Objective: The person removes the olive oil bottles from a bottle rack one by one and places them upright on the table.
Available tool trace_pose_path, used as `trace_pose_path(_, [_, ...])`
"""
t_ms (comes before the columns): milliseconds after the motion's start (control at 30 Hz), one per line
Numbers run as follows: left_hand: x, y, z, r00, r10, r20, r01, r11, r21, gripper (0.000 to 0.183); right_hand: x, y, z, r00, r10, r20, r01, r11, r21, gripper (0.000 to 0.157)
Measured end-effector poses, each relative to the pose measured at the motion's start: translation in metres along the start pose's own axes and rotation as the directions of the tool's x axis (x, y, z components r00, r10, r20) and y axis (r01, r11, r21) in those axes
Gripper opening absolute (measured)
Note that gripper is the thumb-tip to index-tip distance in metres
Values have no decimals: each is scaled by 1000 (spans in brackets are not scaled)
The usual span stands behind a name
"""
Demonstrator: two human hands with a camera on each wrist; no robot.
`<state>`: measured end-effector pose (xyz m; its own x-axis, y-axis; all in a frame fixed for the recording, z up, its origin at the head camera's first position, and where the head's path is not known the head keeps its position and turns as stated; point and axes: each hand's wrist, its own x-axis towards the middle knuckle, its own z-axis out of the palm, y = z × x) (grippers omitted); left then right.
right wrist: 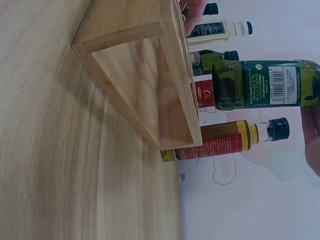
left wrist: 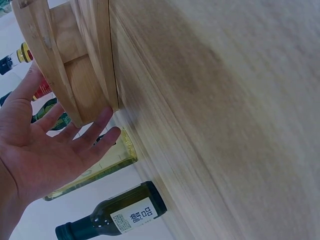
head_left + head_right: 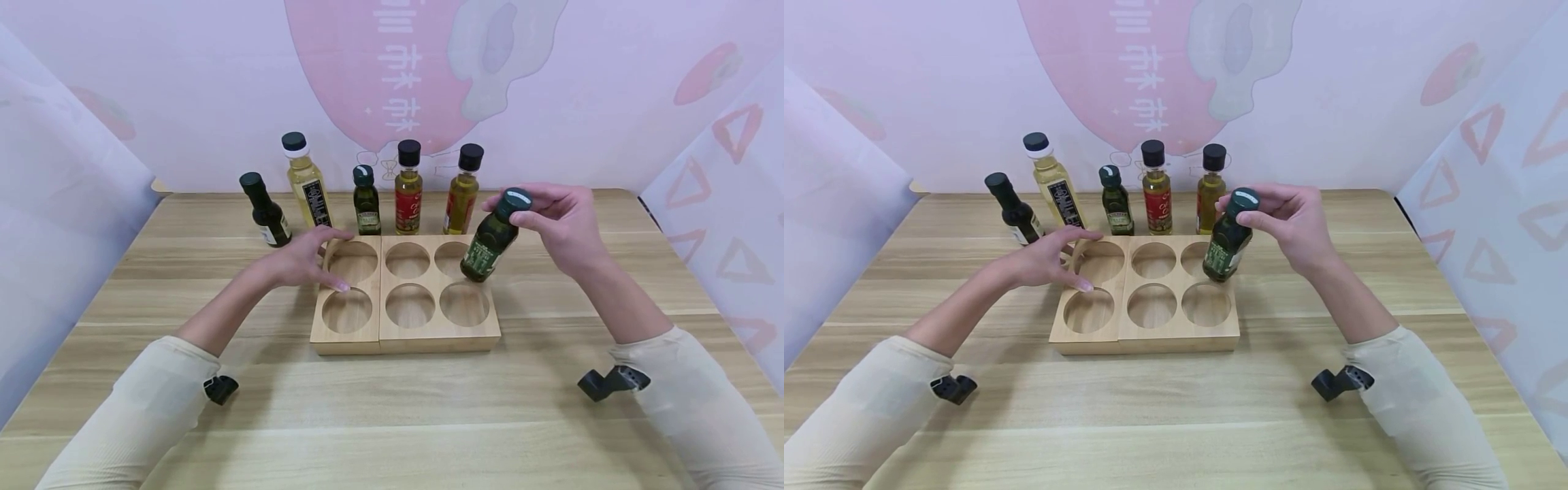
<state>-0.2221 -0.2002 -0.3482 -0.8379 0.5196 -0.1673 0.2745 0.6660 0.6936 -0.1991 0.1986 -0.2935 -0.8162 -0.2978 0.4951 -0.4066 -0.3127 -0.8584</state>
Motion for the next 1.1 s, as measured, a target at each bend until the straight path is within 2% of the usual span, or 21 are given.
trace_pose_path(200, [0, 0, 0, 1000, 1, 0, -1, 1000, 1, 93, -1, 0, -4, 999, -10, -44, 9, 1000, -20, 22])
trace_pose_path(400, [0, 0, 1, 1000, 1, 1, -1, 1000, 0, 93, 2, 0, -8, 995, -43, -86, 45, 999, 28, 22])
trace_pose_path(567, [0, -1, 1, 1000, 6, 2, -6, 1000, 3, 93, 3, -1, -10, 989, -38, -141, 51, 995, 84, 23])
trace_pose_path(1100, [0, 0, 0, 1000, 2, -1, -2, 1000, 8, 94, 7, 2, -16, 958, -59, -282, 69, 997, 26, 28])
